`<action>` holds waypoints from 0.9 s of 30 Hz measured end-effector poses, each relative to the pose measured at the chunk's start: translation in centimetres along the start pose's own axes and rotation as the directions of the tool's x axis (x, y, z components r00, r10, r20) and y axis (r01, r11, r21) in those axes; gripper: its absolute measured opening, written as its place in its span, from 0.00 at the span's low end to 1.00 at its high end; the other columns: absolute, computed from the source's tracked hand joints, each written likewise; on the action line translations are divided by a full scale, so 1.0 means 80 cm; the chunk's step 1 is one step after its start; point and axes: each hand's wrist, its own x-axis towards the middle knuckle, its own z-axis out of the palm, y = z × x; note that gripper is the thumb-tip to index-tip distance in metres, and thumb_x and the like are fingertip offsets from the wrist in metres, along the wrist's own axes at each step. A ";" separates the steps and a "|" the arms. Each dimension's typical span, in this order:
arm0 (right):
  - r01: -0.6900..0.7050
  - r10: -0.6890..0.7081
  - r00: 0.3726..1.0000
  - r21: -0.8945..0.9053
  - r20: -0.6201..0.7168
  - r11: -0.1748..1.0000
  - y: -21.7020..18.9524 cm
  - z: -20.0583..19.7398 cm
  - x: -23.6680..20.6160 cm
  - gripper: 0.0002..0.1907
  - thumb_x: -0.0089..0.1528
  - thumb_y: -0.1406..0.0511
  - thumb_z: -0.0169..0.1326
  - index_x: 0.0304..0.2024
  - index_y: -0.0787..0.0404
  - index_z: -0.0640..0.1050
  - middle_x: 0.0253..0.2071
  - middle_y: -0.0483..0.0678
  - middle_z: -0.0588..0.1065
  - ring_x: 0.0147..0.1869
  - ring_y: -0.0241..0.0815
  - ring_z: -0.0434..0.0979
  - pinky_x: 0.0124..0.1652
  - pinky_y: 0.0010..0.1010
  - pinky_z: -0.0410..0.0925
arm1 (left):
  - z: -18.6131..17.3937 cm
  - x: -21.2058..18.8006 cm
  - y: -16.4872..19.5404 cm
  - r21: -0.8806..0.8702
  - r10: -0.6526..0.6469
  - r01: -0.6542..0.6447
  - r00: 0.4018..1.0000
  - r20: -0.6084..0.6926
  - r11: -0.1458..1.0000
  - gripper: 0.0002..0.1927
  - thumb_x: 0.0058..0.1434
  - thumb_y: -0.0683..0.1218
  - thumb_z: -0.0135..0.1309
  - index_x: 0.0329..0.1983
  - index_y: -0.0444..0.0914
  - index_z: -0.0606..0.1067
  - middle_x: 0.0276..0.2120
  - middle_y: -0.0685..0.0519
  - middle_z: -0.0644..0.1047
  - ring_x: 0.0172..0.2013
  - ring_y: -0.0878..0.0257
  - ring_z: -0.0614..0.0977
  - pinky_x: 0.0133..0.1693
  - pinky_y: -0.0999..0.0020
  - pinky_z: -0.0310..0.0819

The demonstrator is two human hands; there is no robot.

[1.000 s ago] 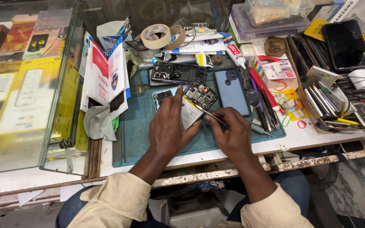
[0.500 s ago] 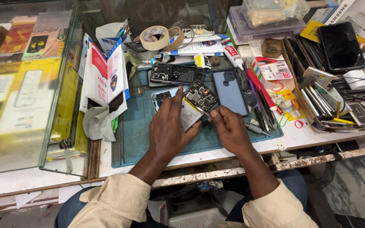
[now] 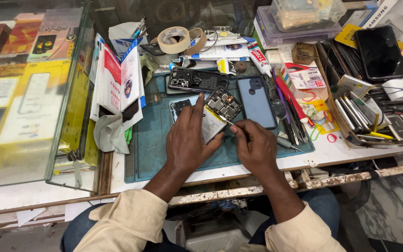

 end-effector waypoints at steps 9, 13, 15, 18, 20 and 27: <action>-0.321 0.138 0.892 0.388 0.430 0.864 0.046 0.001 0.008 0.14 0.74 0.62 0.49 0.41 0.64 0.81 0.30 0.38 0.77 0.33 0.24 0.68 0.33 0.21 0.64 | -0.001 -0.001 0.001 -0.024 0.005 -0.005 1.000 -0.017 1.000 0.53 0.48 0.53 0.70 0.73 0.33 0.58 0.44 0.43 0.72 0.42 0.48 0.79 0.41 0.53 0.75; -0.293 0.164 0.935 0.422 0.314 0.858 0.029 0.003 0.007 0.11 0.65 0.66 0.60 0.45 0.67 0.78 0.34 0.39 0.78 0.37 0.24 0.74 0.34 0.22 0.69 | -0.001 -0.001 0.000 -0.035 -0.004 0.004 1.000 -0.016 0.999 0.53 0.49 0.53 0.70 0.73 0.33 0.58 0.45 0.43 0.72 0.42 0.47 0.79 0.42 0.53 0.75; -0.277 0.191 0.957 0.480 0.221 0.832 0.018 0.002 0.009 0.12 0.63 0.67 0.62 0.46 0.67 0.78 0.32 0.42 0.74 0.34 0.26 0.70 0.32 0.24 0.66 | 0.000 0.000 0.000 -0.033 -0.017 0.017 1.000 -0.001 0.999 0.53 0.49 0.53 0.70 0.73 0.32 0.58 0.45 0.43 0.72 0.42 0.47 0.79 0.41 0.53 0.75; -0.029 0.024 0.999 0.127 0.040 0.991 0.003 -0.007 0.006 0.08 0.64 0.66 0.61 0.40 0.66 0.82 0.32 0.48 0.77 0.31 0.29 0.75 0.29 0.25 0.66 | 0.000 0.000 0.000 -0.021 -0.010 0.009 1.000 -0.008 1.000 0.53 0.49 0.53 0.70 0.73 0.33 0.58 0.45 0.43 0.72 0.42 0.47 0.79 0.42 0.53 0.75; -0.012 0.010 1.000 0.082 0.028 0.997 -0.003 -0.006 0.005 0.08 0.66 0.65 0.59 0.41 0.65 0.81 0.31 0.48 0.78 0.30 0.29 0.74 0.28 0.26 0.65 | 0.000 0.000 0.000 -0.011 0.004 -0.004 1.000 -0.016 1.000 0.53 0.48 0.53 0.70 0.73 0.33 0.59 0.45 0.43 0.72 0.43 0.47 0.78 0.42 0.53 0.75; -0.411 0.379 0.857 0.020 0.349 0.912 0.012 -0.003 0.012 0.17 0.74 0.60 0.49 0.39 0.62 0.84 0.19 0.53 0.73 0.21 0.33 0.63 0.25 0.29 0.57 | 0.000 0.000 0.000 -0.007 -0.012 0.012 1.000 0.018 1.000 0.53 0.48 0.53 0.70 0.73 0.33 0.58 0.44 0.44 0.72 0.41 0.49 0.79 0.41 0.53 0.75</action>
